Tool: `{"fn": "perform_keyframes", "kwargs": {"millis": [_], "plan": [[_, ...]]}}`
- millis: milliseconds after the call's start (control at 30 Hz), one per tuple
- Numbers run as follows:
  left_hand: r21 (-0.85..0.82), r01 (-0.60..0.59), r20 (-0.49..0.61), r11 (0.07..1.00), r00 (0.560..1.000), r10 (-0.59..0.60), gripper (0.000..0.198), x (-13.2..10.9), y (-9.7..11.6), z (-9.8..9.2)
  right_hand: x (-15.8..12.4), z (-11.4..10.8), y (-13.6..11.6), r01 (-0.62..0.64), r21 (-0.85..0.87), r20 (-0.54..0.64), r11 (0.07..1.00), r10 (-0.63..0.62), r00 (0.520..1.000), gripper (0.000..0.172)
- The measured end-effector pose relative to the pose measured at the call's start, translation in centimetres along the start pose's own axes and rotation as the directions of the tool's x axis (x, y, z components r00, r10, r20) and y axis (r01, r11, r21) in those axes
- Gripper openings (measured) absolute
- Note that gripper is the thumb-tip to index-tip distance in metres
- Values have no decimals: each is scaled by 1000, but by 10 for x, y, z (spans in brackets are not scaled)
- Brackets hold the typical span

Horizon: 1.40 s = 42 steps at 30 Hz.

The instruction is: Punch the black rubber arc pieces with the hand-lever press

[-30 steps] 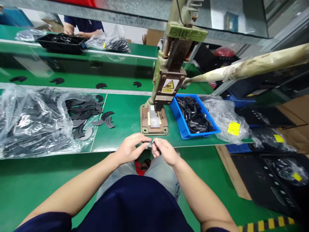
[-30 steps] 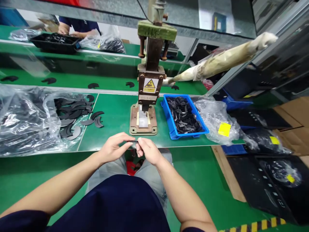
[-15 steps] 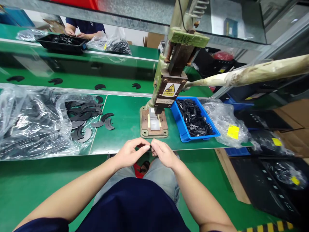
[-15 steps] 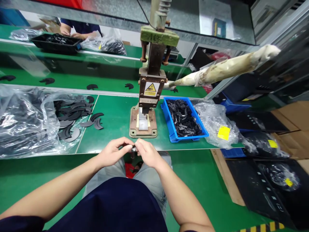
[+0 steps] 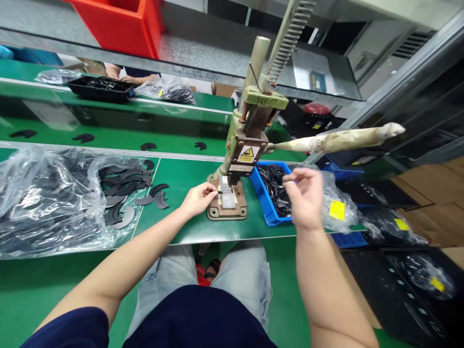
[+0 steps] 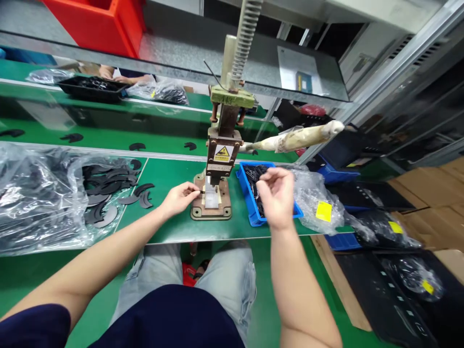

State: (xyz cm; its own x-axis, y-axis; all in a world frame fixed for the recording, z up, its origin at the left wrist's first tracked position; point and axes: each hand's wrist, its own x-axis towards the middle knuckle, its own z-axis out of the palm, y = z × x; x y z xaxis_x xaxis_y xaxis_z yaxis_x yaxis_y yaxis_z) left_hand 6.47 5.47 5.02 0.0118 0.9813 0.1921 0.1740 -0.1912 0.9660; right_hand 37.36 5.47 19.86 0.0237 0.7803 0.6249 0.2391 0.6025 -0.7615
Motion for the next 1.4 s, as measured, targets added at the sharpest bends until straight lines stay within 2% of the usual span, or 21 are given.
{"fn": "perform_keyframes", "kwargs": {"millis": [33, 100, 200, 233, 333, 367, 433, 533, 633, 767, 900, 967, 1067, 1167, 1233, 1300, 1400], "plan": [[110, -42, 1, 993, 999, 42, 20, 10, -1, 1, 23, -10, -6, 111, 41, -10, 993, -111, 994, 51], [301, -132, 54, 945, 991, 121, 14, 24, 2, 2, 67, -24, -26, 281, 108, 58, 954, -288, 956, 75], [462, -251, 161, 851, 967, 198, 13, 35, 9, 6, 115, -28, -62, 394, 143, 194, 908, -416, 888, 97], [490, -283, 193, 825, 957, 215, 14, 36, 11, 8, 125, -25, -73, 412, 149, 248, 899, -437, 865, 95], [518, -358, 269, 777, 930, 250, 19, 39, 14, 11, 134, -11, -93, 399, 171, 402, 901, -433, 807, 50], [518, -371, 285, 771, 924, 254, 21, 40, 14, 12, 132, -6, -96, 379, 185, 428, 907, -422, 799, 45], [513, -380, 301, 769, 919, 253, 22, 40, 14, 12, 121, 1, -97, 351, 217, 429, 911, -412, 804, 52], [509, -377, 298, 774, 921, 252, 23, 40, 14, 11, 90, 5, -89, 377, 214, 316, 901, -429, 846, 49], [511, -373, 288, 775, 923, 254, 23, 40, 13, 11, 47, 7, -68, 431, 147, 175, 890, -452, 875, 44], [527, -347, 265, 776, 934, 238, 19, 40, 13, 14, -15, 12, -28, 527, -58, 71, 848, -523, 849, 36], [533, -318, 241, 784, 945, 219, 18, 30, 19, 9, -46, 18, -4, 494, -134, -45, 859, -503, 863, 31], [535, -338, 230, 774, 940, 251, 20, 17, 21, -7, -48, 21, 1, 487, -115, -92, 866, -498, 863, 30], [667, -299, 159, 682, 952, 262, 23, -9, 21, -54, -44, 25, 2, 480, -90, -128, 873, -488, 863, 32], [864, -72, 7, 498, 991, 130, 30, -37, 15, -115, -42, 31, 2, 474, -73, -190, 877, -479, 857, 37], [928, 52, -68, 368, 997, 31, 35, -51, 9, -148, -43, 35, 2, 469, -64, -223, 881, -471, 853, 40], [956, 100, -91, 276, 995, -44, 42, -61, 2, -167, -44, 37, 2, 457, -65, -235, 887, -459, 857, 42], [969, 95, -74, 230, 993, -97, 53, -67, -8, -168, -46, 36, 1, 446, -66, -222, 892, -449, 865, 43]]}}
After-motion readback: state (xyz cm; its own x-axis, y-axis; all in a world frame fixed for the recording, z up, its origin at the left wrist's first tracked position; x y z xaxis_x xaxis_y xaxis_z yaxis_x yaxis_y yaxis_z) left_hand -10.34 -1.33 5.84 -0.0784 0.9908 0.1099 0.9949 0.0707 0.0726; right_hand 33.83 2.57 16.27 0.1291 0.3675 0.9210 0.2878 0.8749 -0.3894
